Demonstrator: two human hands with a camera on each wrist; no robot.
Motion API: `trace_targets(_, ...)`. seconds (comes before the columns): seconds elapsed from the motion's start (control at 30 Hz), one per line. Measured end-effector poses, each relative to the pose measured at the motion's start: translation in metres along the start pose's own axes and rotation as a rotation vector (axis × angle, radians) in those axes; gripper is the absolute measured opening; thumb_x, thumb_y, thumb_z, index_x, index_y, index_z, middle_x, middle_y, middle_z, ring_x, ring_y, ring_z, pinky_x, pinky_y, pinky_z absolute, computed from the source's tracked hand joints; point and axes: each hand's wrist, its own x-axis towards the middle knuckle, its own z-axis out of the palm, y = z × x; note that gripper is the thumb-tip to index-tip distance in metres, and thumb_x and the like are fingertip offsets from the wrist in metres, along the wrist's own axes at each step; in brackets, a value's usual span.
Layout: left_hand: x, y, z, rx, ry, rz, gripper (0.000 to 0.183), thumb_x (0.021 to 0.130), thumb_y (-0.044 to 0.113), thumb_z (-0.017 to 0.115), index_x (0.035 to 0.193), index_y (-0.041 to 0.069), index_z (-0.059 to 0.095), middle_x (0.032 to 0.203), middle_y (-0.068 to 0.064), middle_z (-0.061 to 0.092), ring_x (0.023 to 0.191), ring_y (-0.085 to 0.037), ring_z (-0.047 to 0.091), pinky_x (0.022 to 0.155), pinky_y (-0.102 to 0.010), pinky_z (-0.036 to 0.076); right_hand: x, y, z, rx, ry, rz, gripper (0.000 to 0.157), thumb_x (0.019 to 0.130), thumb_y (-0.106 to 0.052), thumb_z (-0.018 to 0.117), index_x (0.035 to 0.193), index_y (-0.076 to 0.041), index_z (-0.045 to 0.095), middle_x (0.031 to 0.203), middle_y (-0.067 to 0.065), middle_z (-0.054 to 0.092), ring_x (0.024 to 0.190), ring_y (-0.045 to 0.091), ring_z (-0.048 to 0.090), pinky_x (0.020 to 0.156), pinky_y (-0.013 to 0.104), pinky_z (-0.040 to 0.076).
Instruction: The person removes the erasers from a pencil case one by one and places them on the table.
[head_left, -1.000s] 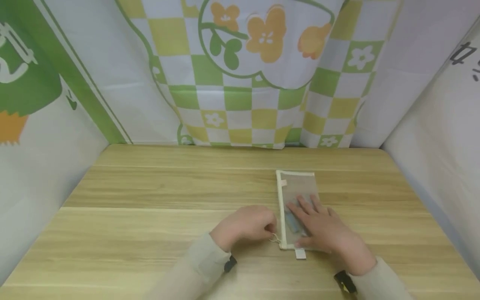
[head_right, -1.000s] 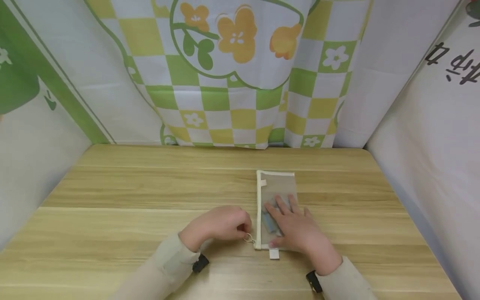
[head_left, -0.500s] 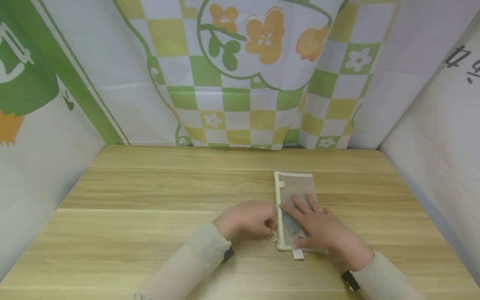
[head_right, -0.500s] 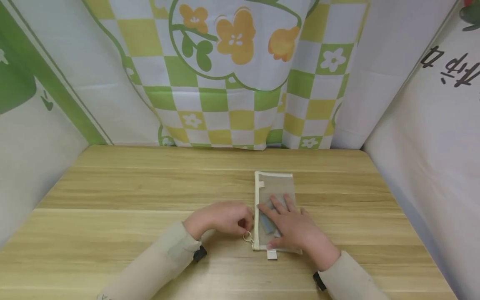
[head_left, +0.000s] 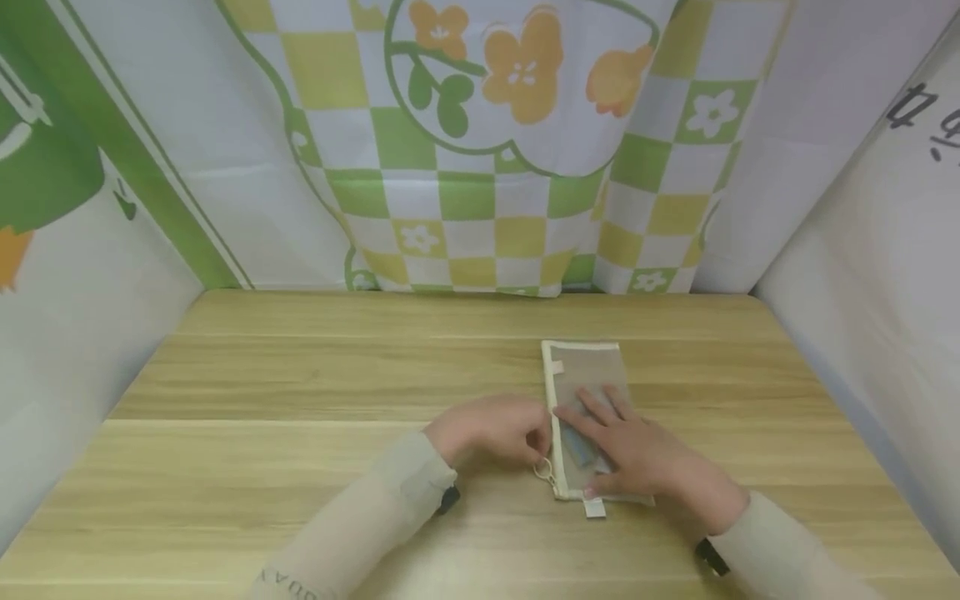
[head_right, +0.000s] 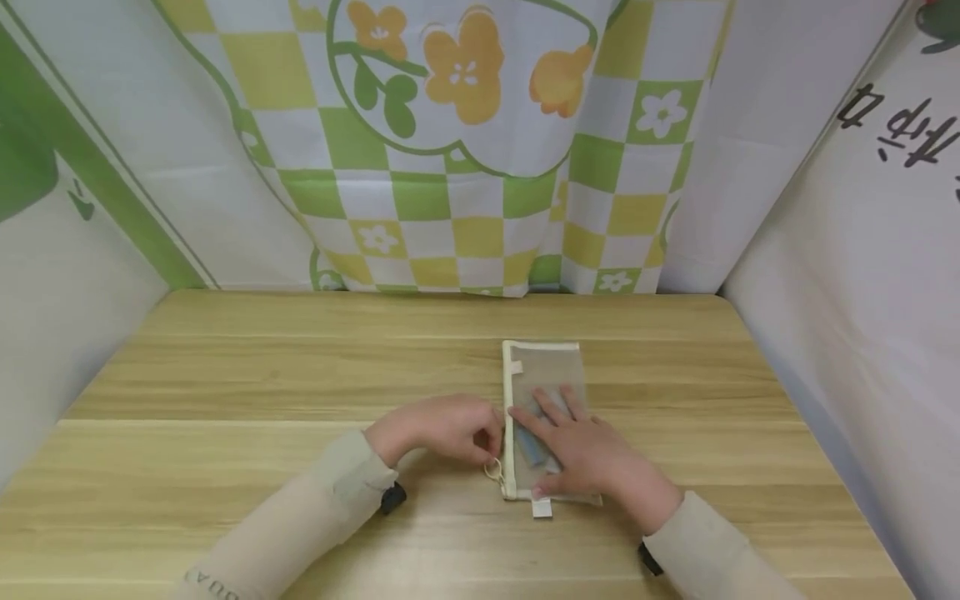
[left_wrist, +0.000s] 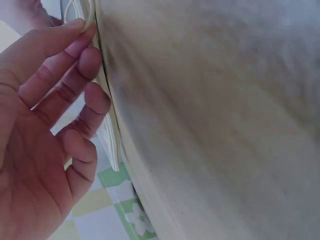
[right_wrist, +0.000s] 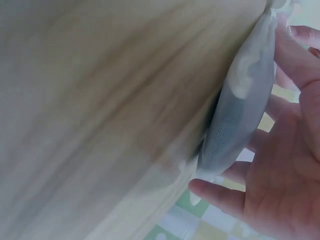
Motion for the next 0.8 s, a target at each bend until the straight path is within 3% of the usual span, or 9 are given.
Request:
trace_targets(0.2, 0.006, -0.004, -0.001, 0.0, -0.018, 0.047, 0.015, 0.081, 0.006, 0.069, 0.068, 0.012, 0.071, 0.061, 0.012, 0.057, 0.06, -0.002, 0.049, 0.062, -0.013, 0.041, 0.0, 0.0, -0.001, 0.012, -0.019, -0.017, 0.099, 0.076, -0.048, 0.08, 0.157, -0.023, 0.028, 0.165, 0.021, 0.015, 0.146, 0.057, 0.008, 0.102, 0.07, 0.04)
trace_targets(0.43, 0.006, -0.003, -0.006, -0.039, -0.04, 0.013, 0.016, 0.083, 0.004, 0.069, 0.069, 0.011, 0.072, 0.064, 0.013, 0.058, 0.063, -0.002, 0.05, 0.067, -0.015, 0.043, -0.001, 0.0, -0.002, 0.007, -0.03, -0.011, 0.1, 0.076, -0.048, 0.079, 0.158, -0.022, 0.027, 0.165, 0.022, 0.014, 0.146, 0.058, 0.007, 0.103, 0.07, 0.038)
trace_targets(0.7, 0.017, -0.017, -0.009, -0.099, -0.06, 0.089, 0.021, 0.083, 0.001, 0.068, 0.063, 0.01, 0.067, 0.06, 0.014, 0.053, 0.059, 0.001, 0.046, 0.062, -0.013, 0.04, -0.002, 0.003, 0.001, 0.001, -0.016, -0.026, 0.102, 0.077, -0.049, 0.079, 0.158, -0.017, 0.026, 0.165, 0.023, 0.011, 0.146, 0.059, 0.004, 0.105, 0.071, 0.035)
trace_targets(0.8, 0.016, -0.019, -0.011, -0.107, -0.061, 0.072, 0.016, 0.084, 0.002, 0.07, 0.069, 0.008, 0.072, 0.065, 0.012, 0.059, 0.063, 0.002, 0.049, 0.066, -0.013, 0.043, -0.003, 0.004, 0.001, 0.016, -0.015, -0.032, 0.102, 0.078, -0.05, 0.077, 0.158, -0.017, 0.025, 0.165, 0.023, 0.01, 0.146, 0.058, 0.003, 0.106, 0.071, 0.033)
